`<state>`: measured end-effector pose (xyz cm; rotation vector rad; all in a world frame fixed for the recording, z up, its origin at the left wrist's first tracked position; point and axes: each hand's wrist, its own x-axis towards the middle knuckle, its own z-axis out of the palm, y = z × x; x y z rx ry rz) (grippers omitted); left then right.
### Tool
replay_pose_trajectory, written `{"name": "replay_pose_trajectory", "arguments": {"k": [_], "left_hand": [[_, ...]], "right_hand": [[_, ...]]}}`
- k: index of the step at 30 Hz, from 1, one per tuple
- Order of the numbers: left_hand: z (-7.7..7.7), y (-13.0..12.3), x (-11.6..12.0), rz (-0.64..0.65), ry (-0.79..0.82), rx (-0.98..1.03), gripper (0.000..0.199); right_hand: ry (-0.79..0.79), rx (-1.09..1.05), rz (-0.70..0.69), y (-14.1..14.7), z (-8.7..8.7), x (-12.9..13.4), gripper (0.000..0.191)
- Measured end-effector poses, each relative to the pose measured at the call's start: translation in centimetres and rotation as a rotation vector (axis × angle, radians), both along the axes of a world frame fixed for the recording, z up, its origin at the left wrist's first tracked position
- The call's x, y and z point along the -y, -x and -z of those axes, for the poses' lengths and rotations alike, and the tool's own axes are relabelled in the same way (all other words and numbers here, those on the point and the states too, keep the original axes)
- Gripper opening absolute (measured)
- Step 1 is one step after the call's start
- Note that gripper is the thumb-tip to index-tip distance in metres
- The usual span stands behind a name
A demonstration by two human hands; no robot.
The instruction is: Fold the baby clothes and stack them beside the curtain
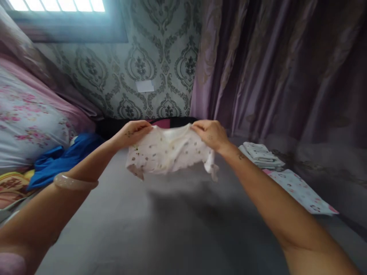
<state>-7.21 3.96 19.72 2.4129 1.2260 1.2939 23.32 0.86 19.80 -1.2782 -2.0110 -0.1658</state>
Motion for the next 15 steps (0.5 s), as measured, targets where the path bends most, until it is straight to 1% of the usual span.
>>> {"name": "replay_pose_trajectory", "arguments": {"k": [1,4,6,9,12,15], "left_hand": [[0.1,0.0,-0.2,-0.026,-0.007,0.015,0.027],[0.4,0.0,-0.5,-0.143,-0.109,0.062,0.028],[0.7,-0.2,-0.4,-0.183,-0.157,0.023,0.029],[1.3,-0.4,0.2,-0.253,-0.205,-0.076,0.032],[1.9,-0.2,0.9,-0.303,-0.254,-0.182,0.033],[2.3,0.5,2.2,-0.317,-0.301,-0.242,0.033]], "right_hand": [[-0.023,-0.011,0.029,-0.1,0.1,-0.2,0.032],[-0.097,0.002,0.124,-0.3,0.5,-0.4,0.03],[-0.139,0.044,0.177,-0.4,1.0,-0.3,0.032],[-0.205,0.125,0.251,-0.8,1.6,0.1,0.04],[-0.204,0.207,0.267,-1.3,2.0,1.0,0.045],[-0.175,0.216,0.262,-1.4,2.2,2.5,0.047]]}}
